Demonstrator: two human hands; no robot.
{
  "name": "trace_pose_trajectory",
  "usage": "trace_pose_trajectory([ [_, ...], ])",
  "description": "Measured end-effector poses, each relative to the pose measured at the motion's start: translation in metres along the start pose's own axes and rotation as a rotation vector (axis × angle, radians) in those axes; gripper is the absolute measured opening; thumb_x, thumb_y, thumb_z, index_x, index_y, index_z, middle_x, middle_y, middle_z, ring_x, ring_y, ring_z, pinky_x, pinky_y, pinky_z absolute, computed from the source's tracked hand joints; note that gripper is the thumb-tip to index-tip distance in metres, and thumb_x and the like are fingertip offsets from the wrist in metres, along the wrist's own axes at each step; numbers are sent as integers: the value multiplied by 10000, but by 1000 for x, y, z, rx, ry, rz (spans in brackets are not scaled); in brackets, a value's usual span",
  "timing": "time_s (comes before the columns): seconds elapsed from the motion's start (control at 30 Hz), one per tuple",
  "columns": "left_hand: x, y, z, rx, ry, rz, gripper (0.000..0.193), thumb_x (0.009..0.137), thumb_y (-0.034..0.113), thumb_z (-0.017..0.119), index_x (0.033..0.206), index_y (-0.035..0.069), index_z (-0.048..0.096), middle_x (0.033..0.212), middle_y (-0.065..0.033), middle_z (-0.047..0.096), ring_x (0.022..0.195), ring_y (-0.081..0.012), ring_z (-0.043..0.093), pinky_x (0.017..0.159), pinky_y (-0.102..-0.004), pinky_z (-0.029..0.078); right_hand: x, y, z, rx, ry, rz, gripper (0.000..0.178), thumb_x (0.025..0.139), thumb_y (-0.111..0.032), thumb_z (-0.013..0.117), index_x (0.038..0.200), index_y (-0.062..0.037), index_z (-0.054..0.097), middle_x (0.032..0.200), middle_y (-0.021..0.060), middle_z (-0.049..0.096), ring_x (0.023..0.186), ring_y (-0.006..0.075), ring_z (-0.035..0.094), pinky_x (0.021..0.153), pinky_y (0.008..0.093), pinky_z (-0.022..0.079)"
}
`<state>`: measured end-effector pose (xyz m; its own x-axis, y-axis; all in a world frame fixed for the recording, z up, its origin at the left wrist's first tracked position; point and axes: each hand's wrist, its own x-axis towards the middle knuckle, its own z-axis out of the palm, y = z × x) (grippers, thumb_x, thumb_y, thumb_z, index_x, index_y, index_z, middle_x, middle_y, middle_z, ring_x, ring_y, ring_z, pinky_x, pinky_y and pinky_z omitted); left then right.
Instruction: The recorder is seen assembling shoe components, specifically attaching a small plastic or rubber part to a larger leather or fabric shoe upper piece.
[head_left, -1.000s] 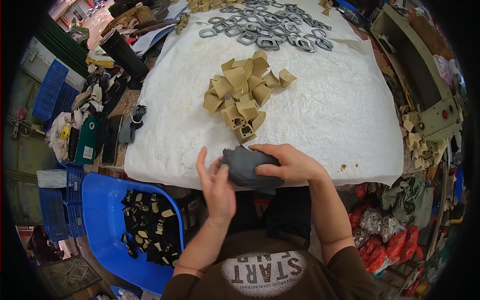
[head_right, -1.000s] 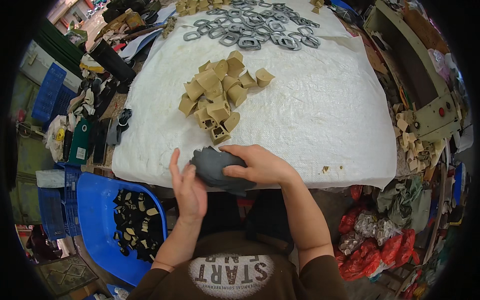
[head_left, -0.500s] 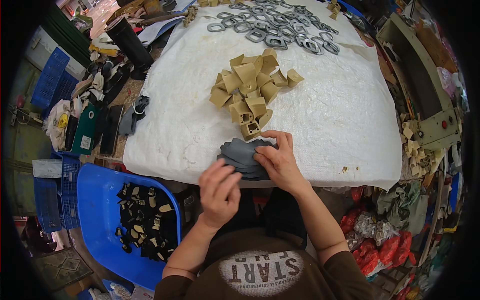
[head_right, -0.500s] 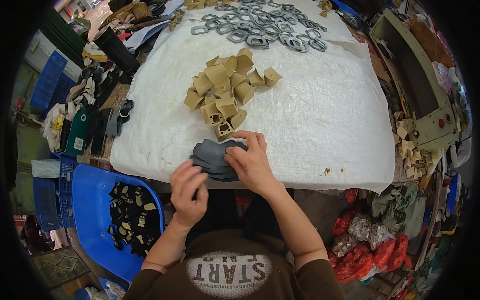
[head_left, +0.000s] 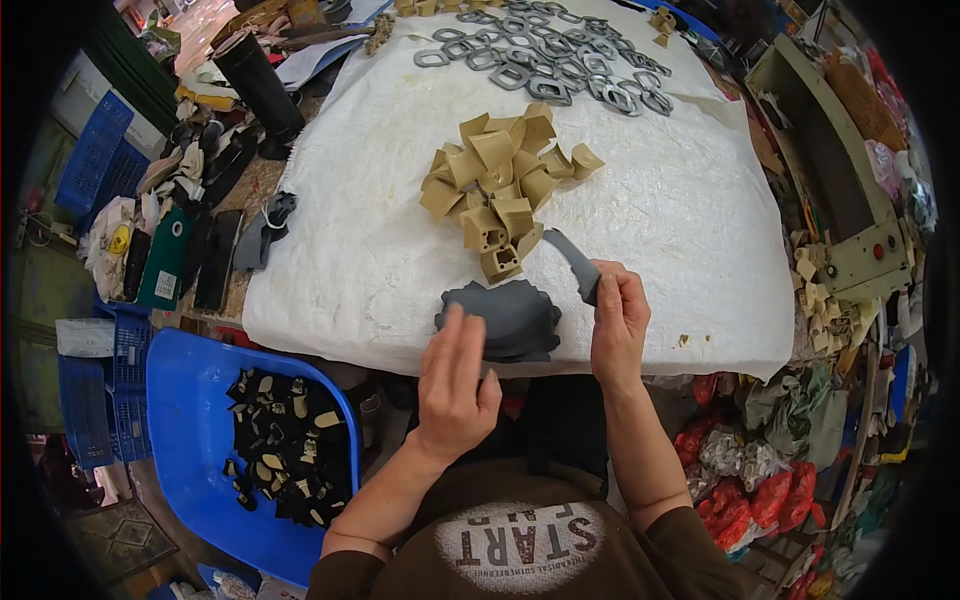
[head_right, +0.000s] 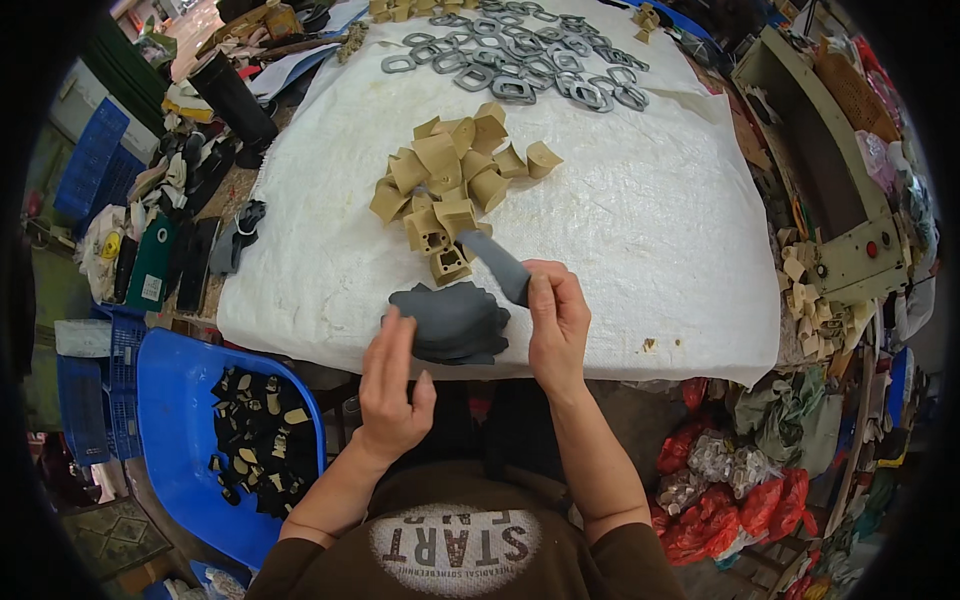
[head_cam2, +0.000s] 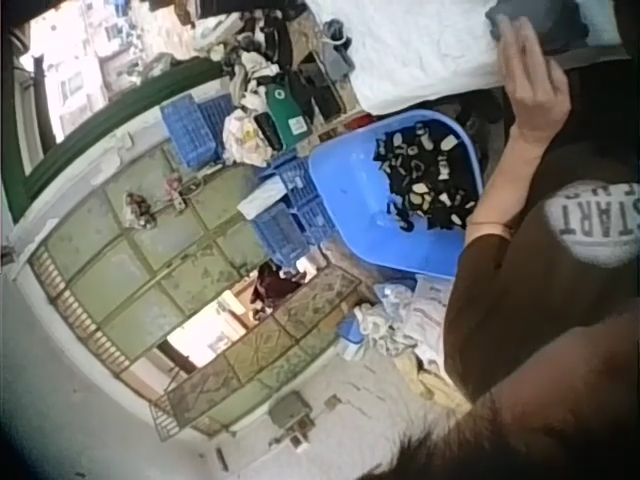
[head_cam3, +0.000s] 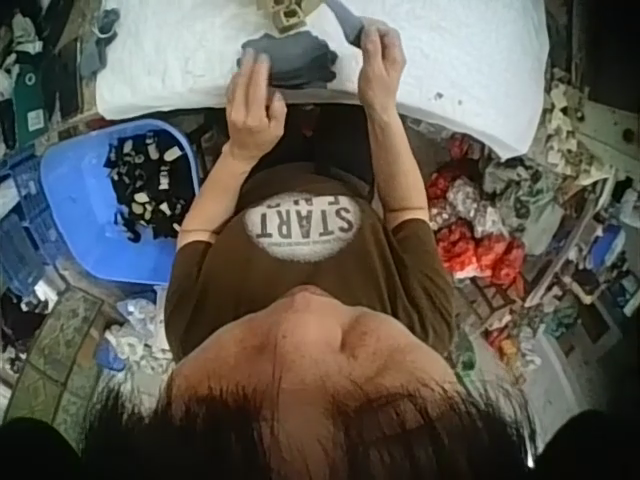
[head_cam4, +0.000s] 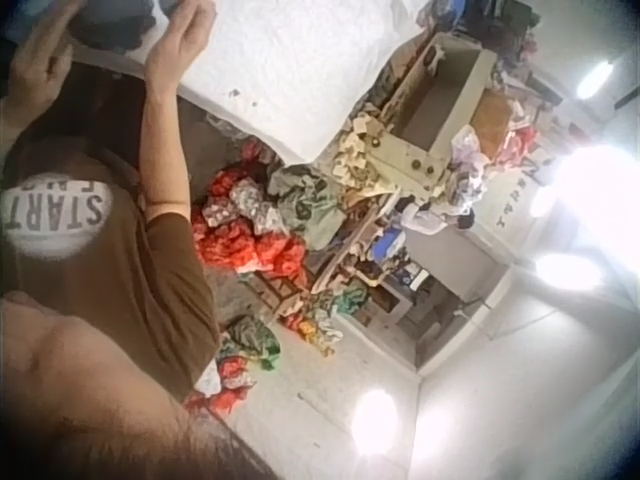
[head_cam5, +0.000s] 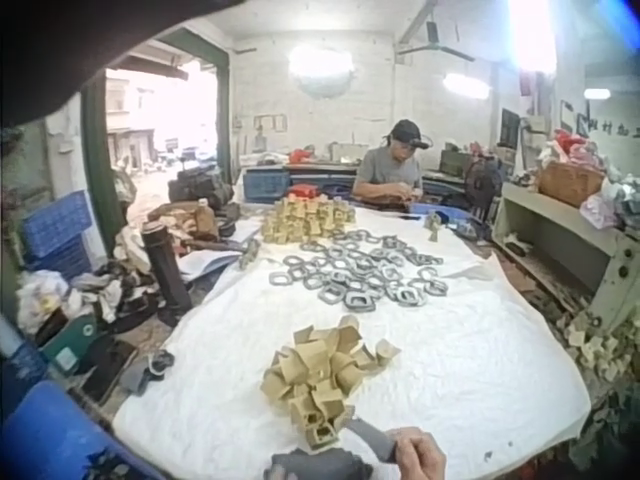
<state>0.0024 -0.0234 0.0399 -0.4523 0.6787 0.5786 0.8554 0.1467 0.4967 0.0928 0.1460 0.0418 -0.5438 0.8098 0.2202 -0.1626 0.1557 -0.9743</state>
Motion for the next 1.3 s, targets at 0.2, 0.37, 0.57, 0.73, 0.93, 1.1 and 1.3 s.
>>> trace_pose_trajectory([
  [0.2,11,0,-20,-141,-33,-37,316,701,30,606,1001,-68,606,1051,-185,586,912,-330,554,785,-409,429,-5,-23,8,-231,-278,-265,94,881,-8,521,963,-12,565,984,107,585,852,209,528,739,273,435],
  [0.37,12,-3,0,17,-159,-57,311,658,27,666,964,-13,632,1052,-127,589,921,-314,545,834,-413,380,-1,-12,2,-214,-279,-290,110,872,-9,536,975,-21,574,992,109,584,850,216,533,721,290,443],
  [0.57,18,-5,-2,114,-130,-4,361,662,-4,632,1022,-22,605,1090,-127,593,1018,-324,531,930,-428,308,-2,-11,-11,-121,-192,-161,104,906,-35,514,985,-19,580,984,110,566,800,167,531,696,275,435],
  [0.73,29,8,-15,-25,-79,-78,418,731,56,605,1138,-28,556,1131,-142,575,1121,-295,519,919,-380,342,-4,-22,-7,-227,-279,-249,117,851,-46,579,967,-28,579,999,117,558,871,245,515,749,319,432],
  [0.93,32,10,-6,-1182,31,-822,353,988,228,333,1123,-39,520,908,-109,619,718,-165,565,622,-266,418,16,-23,18,-370,-417,-371,321,750,-103,684,1043,-35,573,1093,149,504,1011,332,462,870,387,411],
  [1.1,30,4,-5,-1313,52,-810,362,991,253,314,1034,-29,537,796,-108,599,696,-174,552,622,-274,421,58,12,53,-600,29,-346,455,713,-177,744,1093,-13,555,1033,135,523,961,278,503,816,368,430],
  [1.3,23,0,-9,-1357,88,-854,358,985,246,317,1014,-26,548,811,-115,607,708,-183,561,627,-290,440,68,42,49,-397,-17,-274,449,714,-197,755,1067,5,567,916,115,558,832,262,575,720,364,468],
])
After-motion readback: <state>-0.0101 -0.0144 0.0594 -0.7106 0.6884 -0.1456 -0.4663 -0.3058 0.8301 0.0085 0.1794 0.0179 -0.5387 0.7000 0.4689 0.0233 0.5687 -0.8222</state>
